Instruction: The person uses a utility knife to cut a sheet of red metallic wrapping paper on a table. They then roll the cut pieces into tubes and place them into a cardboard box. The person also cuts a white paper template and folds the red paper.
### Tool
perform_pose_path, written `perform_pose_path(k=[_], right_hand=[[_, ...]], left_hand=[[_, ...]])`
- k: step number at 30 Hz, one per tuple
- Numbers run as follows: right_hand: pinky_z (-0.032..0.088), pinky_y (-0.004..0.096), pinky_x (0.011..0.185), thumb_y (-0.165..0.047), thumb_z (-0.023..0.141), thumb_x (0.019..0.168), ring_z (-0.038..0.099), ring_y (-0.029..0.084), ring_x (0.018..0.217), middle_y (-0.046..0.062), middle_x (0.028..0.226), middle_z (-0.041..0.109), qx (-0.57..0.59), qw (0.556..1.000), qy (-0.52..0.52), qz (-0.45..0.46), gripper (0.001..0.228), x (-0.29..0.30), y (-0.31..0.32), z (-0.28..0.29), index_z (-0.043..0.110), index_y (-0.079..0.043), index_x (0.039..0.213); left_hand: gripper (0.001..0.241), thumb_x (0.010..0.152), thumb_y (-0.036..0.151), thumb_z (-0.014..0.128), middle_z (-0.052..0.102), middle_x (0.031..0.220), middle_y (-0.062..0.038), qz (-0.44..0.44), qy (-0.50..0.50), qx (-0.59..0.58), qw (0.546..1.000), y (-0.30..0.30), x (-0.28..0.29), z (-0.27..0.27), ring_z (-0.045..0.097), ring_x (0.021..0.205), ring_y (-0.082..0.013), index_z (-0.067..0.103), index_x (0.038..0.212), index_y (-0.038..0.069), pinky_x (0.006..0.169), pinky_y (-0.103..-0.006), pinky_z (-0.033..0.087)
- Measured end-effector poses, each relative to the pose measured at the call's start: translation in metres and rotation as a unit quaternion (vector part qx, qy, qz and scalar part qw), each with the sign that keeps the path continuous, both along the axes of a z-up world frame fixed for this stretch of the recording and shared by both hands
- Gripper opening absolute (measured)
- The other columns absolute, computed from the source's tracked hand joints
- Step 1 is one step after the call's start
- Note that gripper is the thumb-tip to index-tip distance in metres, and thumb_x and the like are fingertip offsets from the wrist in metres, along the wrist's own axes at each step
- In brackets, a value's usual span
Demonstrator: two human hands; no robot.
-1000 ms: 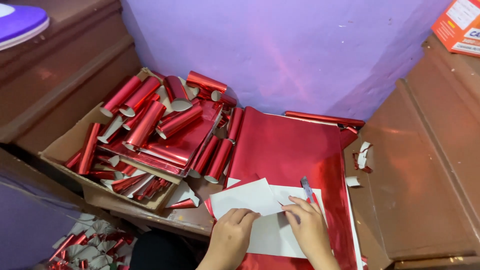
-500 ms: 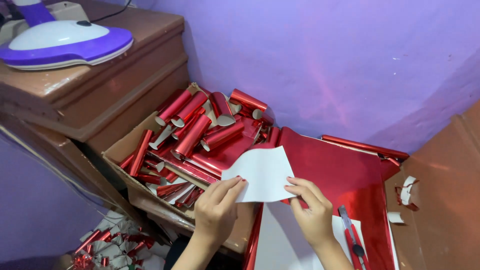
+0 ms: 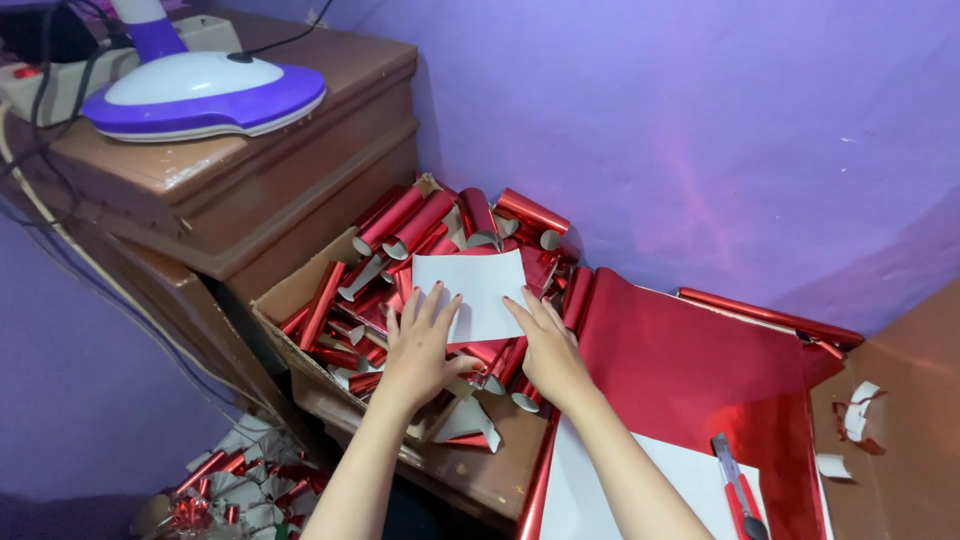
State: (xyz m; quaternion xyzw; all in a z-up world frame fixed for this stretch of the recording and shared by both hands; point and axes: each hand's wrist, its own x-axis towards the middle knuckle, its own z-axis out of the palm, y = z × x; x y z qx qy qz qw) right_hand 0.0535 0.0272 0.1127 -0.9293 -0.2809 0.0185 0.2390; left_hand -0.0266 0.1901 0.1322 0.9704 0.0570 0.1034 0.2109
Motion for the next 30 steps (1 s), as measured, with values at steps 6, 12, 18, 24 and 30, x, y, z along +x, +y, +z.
perform_pose_path(k=[6, 12, 18, 24, 30], right_hand=[[0.040, 0.054, 0.094, -0.018, 0.052, 0.084, 0.041, 0.029, 0.126, -0.001, 0.138, 0.042, 0.002, 0.999, 0.011, -0.035, 0.045, -0.008, -0.067, 0.013, 0.048, -0.030, 0.128], [0.034, 0.034, 0.108, -0.013, 0.075, 0.066, 0.026, 0.013, 0.138, -0.012, 0.151, 0.021, -0.136, 0.954, 0.254, -0.086, 0.095, -0.042, -0.192, 0.004, 0.024, -0.047, 0.138], [0.054, 0.026, 0.082, -0.049, 0.072, 0.072, 0.069, 0.015, 0.088, 0.004, 0.106, 0.059, -0.237, 0.926, 0.188, -0.226, 0.067, -0.065, -0.299, -0.103, 0.042, -0.027, 0.127], [0.053, 0.032, 0.077, -0.026, 0.076, 0.063, 0.064, 0.018, 0.092, 0.006, 0.099, 0.058, -0.037, 0.938, -0.010, -0.344, 0.058, -0.116, -0.292, -0.144, 0.055, -0.023, 0.117], [0.051, 0.039, 0.083, -0.020, 0.070, 0.062, 0.062, 0.029, 0.098, 0.014, 0.107, 0.061, -0.030, 0.914, 0.093, -0.394, 0.082, -0.115, -0.283, -0.108, 0.035, -0.021, 0.136]], left_hand=[[0.055, 0.072, 0.027, 0.073, 0.040, 0.137, -0.019, -0.013, -0.155, 0.069, 0.985, -0.036, -0.021, 0.004, 0.031, 0.127, -0.0433, 0.055, 0.118, 0.003, 0.098, -0.0672, 0.021], [0.051, 0.073, 0.027, 0.068, 0.042, 0.131, -0.013, -0.240, -0.125, -0.030, 0.962, -0.118, -0.041, -0.034, 0.033, 0.126, -0.0315, 0.051, 0.117, 0.008, 0.105, -0.0558, 0.013], [0.082, 0.058, -0.003, 0.066, 0.013, 0.152, -0.014, -0.406, 0.278, 0.025, 0.870, -0.169, -0.059, -0.055, -0.001, 0.138, -0.0386, 0.043, 0.132, 0.022, 0.107, -0.0544, 0.003], [0.044, 0.082, 0.027, 0.057, 0.022, 0.146, -0.011, -0.343, 0.179, -0.024, 0.922, -0.174, -0.074, -0.075, 0.002, 0.136, -0.0368, 0.049, 0.124, 0.020, 0.107, -0.0521, -0.001], [0.049, 0.073, -0.002, 0.045, 0.028, 0.140, -0.022, -0.358, 0.077, 0.044, 0.929, -0.185, -0.076, -0.084, 0.013, 0.133, -0.0396, 0.045, 0.122, -0.006, 0.106, -0.0543, 0.002]])
